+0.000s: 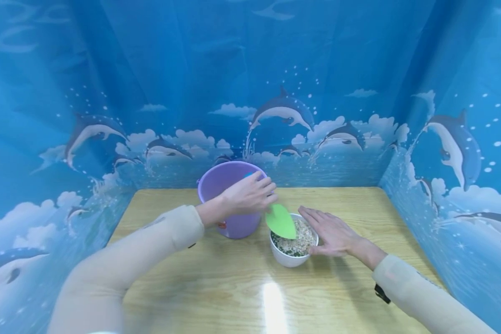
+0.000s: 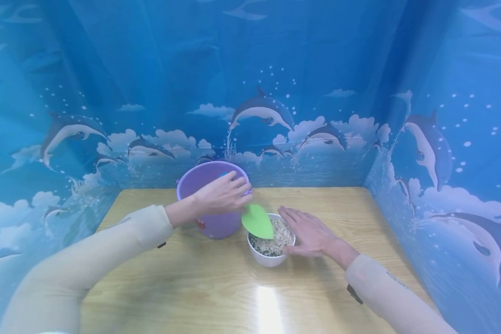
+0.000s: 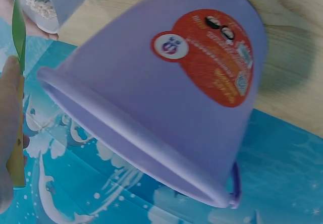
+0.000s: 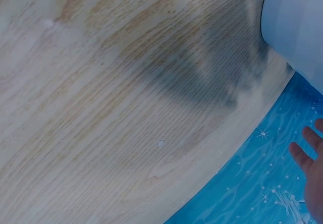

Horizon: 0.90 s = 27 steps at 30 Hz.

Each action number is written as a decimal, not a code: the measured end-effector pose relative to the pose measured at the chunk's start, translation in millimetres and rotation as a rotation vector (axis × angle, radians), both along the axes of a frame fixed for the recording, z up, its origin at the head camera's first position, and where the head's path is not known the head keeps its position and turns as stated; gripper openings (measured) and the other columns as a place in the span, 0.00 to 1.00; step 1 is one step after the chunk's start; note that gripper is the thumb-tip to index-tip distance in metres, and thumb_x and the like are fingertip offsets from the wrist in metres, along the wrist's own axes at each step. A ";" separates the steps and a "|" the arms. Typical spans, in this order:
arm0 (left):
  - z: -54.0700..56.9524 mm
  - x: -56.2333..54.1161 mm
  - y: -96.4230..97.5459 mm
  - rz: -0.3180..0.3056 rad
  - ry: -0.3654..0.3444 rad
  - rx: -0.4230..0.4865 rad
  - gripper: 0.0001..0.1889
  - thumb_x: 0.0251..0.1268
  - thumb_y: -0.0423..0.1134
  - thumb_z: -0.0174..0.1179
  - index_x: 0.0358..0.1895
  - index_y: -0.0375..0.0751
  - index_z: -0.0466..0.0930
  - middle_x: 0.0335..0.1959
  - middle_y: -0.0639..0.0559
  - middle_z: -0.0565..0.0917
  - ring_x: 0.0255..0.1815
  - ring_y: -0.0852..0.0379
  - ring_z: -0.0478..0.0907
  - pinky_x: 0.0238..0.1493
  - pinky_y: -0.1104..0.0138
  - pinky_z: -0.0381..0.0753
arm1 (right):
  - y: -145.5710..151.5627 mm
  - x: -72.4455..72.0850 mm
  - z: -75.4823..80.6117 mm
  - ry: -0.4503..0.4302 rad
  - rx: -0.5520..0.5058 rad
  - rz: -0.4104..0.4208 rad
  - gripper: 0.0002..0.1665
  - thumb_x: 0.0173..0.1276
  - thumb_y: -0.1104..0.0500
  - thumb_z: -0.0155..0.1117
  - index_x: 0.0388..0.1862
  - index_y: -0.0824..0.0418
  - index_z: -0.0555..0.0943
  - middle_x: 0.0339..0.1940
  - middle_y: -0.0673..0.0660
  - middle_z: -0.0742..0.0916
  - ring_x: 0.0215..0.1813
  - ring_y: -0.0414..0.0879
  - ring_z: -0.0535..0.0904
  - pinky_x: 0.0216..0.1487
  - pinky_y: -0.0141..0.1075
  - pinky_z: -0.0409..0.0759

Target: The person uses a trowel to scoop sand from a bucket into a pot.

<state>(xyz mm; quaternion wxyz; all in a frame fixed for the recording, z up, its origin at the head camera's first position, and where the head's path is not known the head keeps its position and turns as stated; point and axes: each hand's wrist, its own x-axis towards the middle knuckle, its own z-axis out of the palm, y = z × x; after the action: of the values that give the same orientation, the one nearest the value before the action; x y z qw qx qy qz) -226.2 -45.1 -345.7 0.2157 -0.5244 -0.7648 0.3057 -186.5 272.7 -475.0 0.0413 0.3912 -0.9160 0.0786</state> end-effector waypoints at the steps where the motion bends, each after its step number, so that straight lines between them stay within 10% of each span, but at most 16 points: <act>1: -0.9 -0.6 -2.6 0.007 -0.017 0.015 0.24 0.82 0.65 0.45 0.57 0.52 0.78 0.53 0.53 0.84 0.56 0.54 0.80 0.56 0.62 0.80 | 0.0 0.0 0.0 -0.004 0.004 -0.004 0.70 0.67 0.12 0.40 0.85 0.67 0.53 0.84 0.70 0.67 0.79 0.69 0.70 0.72 0.67 0.73; 13: -10.0 -5.0 -32.6 0.107 -0.194 0.187 0.23 0.80 0.66 0.50 0.48 0.50 0.78 0.45 0.53 0.84 0.45 0.54 0.77 0.48 0.60 0.78 | -1.1 3.1 1.4 -0.040 -0.007 -0.028 0.68 0.64 0.24 0.64 0.85 0.66 0.54 0.84 0.69 0.66 0.79 0.70 0.70 0.73 0.68 0.71; 27: -14.8 -9.8 -61.1 0.224 -0.261 0.296 0.24 0.79 0.66 0.51 0.47 0.49 0.78 0.42 0.51 0.82 0.44 0.53 0.77 0.50 0.59 0.81 | -1.7 3.4 1.8 -0.035 -0.015 -0.034 0.66 0.64 0.26 0.65 0.85 0.66 0.55 0.84 0.69 0.67 0.79 0.70 0.70 0.73 0.68 0.71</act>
<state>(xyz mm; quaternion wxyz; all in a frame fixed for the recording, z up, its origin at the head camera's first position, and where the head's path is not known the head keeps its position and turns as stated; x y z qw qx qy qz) -236.0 -106.3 -360.5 0.1542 -0.4342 -0.8761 0.1419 -183.1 271.0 -473.2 0.0293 0.3737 -0.9225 0.0917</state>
